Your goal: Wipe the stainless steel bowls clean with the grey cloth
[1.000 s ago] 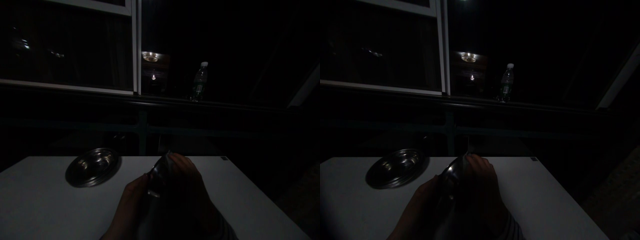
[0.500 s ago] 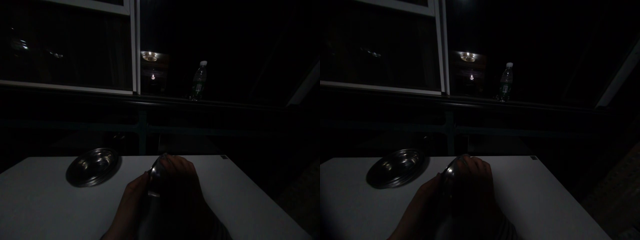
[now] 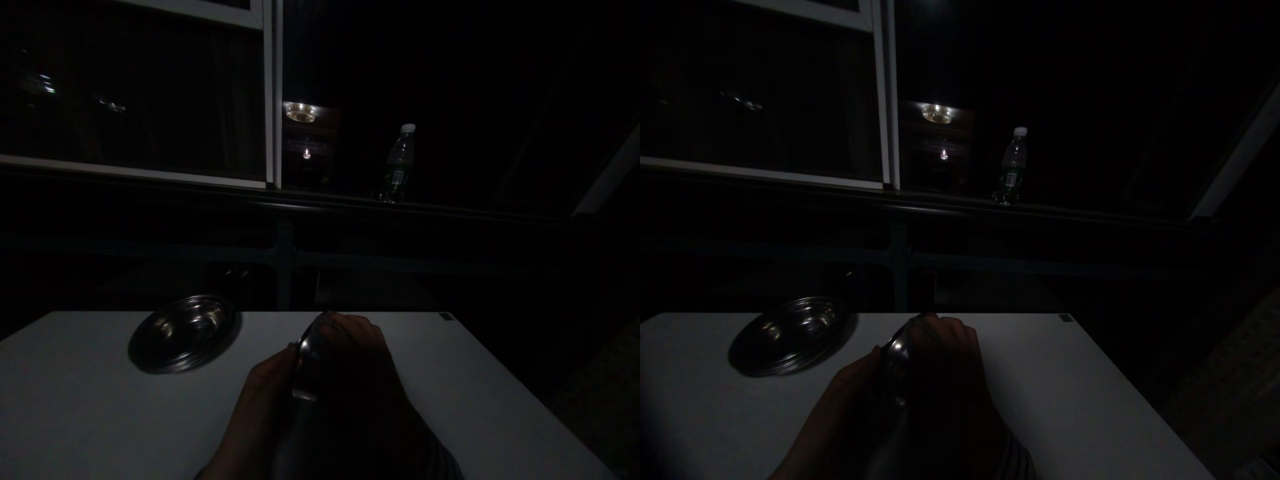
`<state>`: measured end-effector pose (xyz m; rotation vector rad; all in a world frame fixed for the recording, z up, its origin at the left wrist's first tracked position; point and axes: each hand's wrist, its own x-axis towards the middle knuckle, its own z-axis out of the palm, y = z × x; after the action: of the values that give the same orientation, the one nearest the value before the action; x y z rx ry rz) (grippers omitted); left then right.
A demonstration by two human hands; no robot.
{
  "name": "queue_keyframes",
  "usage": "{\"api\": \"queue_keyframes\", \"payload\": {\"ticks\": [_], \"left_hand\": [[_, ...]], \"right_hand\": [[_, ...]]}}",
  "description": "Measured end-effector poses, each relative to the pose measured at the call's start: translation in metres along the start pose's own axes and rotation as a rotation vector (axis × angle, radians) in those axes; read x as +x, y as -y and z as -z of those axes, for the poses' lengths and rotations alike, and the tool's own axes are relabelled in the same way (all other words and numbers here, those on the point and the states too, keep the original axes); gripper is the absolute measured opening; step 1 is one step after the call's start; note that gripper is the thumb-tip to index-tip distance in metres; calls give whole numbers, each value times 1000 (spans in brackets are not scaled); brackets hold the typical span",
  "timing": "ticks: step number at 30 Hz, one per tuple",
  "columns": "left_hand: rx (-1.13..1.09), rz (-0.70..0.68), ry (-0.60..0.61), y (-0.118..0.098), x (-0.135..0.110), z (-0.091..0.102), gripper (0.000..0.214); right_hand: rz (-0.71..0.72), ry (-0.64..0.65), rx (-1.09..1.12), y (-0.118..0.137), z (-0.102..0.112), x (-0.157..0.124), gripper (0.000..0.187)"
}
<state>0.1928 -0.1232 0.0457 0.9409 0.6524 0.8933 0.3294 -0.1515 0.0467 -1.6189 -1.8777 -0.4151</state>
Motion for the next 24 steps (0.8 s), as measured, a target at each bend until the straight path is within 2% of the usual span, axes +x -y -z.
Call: {"api": "queue_keyframes", "payload": {"ticks": [3, 7, 10, 14, 18, 20, 24], "left_hand": [[-30, 9, -5, 3, 4, 2, 31], [54, -18, 12, 1, 5, 3, 31], [65, -3, 31, -3, 2, 1, 28], [-22, 36, -1, -1, 1, 0, 27], [-68, 62, -37, 2, 3, 1, 28], [-83, 62, -45, 2, 4, 1, 28], [-99, 31, -47, -2, 2, 1, 27]], "right_hand": [[38, 9, -11, 0, -1, -1, 23], [-20, -50, -43, -12, -4, -1, 30], [-2, -26, -6, -17, -5, 0, 28], [43, -1, 18, -6, -8, 0, 20], [151, -159, -37, 5, -16, -5, 22], [174, -197, -36, 9, -18, -7, 22], [203, -142, -27, 16, -16, -10, 23]]}}
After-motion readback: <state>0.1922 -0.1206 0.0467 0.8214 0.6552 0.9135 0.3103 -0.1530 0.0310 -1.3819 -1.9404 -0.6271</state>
